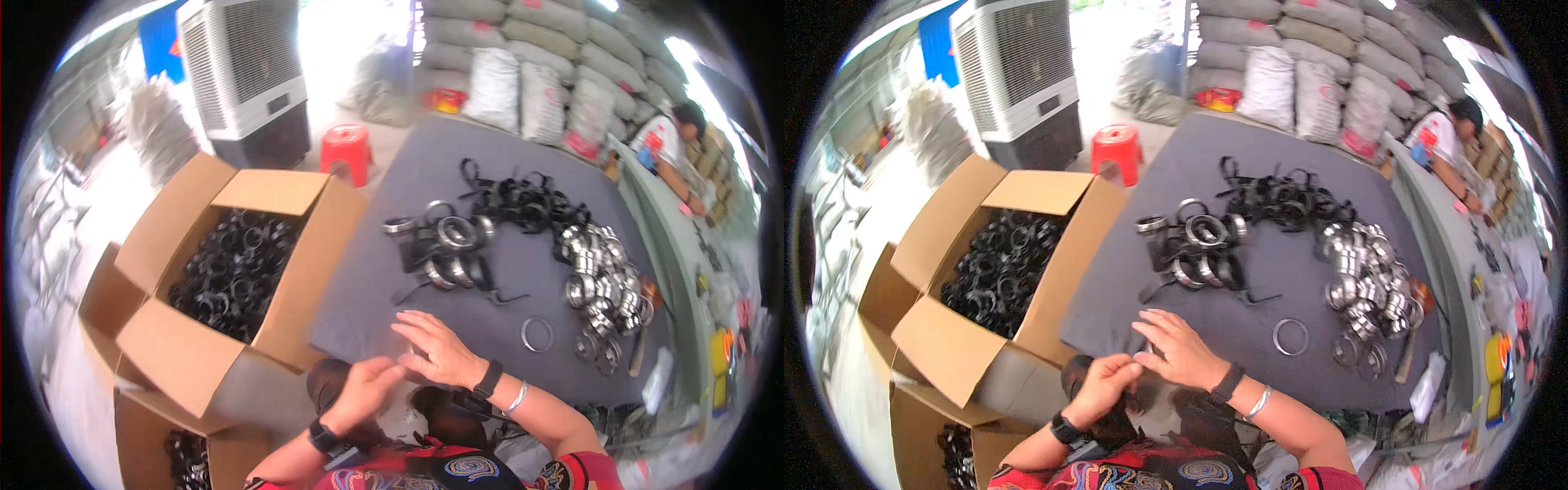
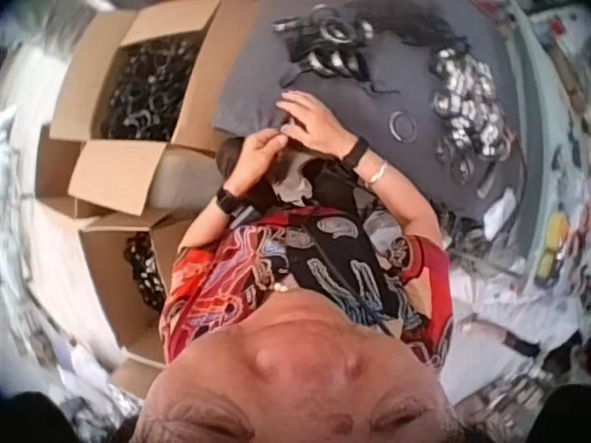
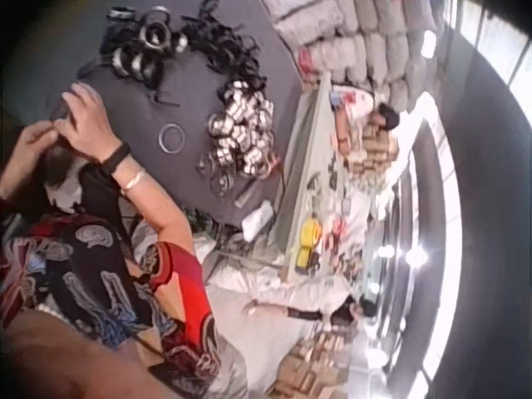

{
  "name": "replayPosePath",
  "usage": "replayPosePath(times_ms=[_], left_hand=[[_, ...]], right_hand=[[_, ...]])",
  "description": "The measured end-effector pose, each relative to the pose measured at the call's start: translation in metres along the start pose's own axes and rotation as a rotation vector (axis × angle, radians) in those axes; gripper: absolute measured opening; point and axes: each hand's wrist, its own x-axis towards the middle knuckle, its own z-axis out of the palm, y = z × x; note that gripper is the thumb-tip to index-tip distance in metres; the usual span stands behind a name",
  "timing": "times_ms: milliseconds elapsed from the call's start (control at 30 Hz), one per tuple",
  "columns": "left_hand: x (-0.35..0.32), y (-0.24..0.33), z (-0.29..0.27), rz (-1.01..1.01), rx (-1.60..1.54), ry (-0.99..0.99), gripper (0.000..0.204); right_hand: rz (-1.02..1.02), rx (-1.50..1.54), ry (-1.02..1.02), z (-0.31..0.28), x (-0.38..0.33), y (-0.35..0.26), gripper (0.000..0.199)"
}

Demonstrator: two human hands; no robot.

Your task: Assembling metal rings onto plastic clamp components and sorting them into boxes.

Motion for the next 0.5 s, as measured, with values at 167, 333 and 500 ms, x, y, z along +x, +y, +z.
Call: replayPosePath(times_ms=[167, 333, 500], left_hand=[[0.054, 0.047, -0.005, 0.399, 0.292, 0.111, 0.016], [0.136, 0.041, -0.004, 0.666, 0.803, 0.315, 0.032], [0.172, 0.011, -0.011, 0.454, 0.920, 0.174, 0.066]], right_hand=[[-0.112, -0.093, 0.132, -0.054, 0.019, 0.004, 0.061], [-0.030, -0.349, 0.257, -0.061, 0.043, 0.059, 0.060], [0.097, -0.391, 0.163, -0.068, 0.061, 0.106, 0.053]])
